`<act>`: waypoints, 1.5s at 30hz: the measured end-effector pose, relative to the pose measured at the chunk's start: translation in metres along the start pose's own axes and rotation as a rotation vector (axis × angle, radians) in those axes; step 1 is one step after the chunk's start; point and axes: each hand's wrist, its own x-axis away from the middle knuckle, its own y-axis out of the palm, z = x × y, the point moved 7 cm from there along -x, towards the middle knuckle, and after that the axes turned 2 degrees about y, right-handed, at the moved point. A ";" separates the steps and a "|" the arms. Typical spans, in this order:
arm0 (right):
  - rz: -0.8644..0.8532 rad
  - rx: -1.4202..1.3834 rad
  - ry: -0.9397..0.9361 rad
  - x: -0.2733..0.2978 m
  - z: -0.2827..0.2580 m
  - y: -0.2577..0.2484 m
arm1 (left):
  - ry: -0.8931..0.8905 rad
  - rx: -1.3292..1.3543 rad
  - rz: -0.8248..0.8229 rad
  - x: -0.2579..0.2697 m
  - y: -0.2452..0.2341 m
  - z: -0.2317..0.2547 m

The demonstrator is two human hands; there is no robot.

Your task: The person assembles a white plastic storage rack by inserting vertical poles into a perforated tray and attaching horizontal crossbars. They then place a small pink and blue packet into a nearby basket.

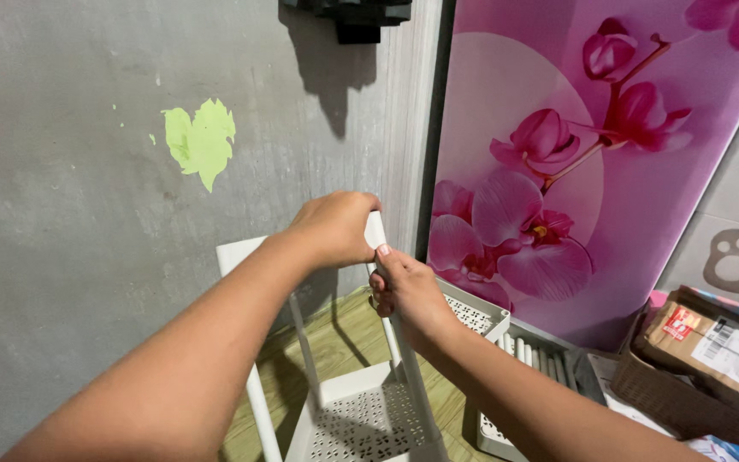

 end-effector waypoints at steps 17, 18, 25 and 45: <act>0.180 0.112 -0.037 -0.005 -0.011 -0.016 | 0.165 -0.299 -0.043 -0.024 0.011 0.017; 0.202 0.108 -0.030 -0.004 -0.012 -0.017 | 0.188 -0.299 -0.035 -0.026 0.011 0.019; 0.169 0.104 -0.045 0.007 -0.021 -0.014 | 0.324 -0.227 0.024 -0.031 0.011 0.025; 0.165 0.184 0.031 0.013 -0.031 -0.045 | 0.104 -0.296 -0.332 -0.002 -0.004 -0.038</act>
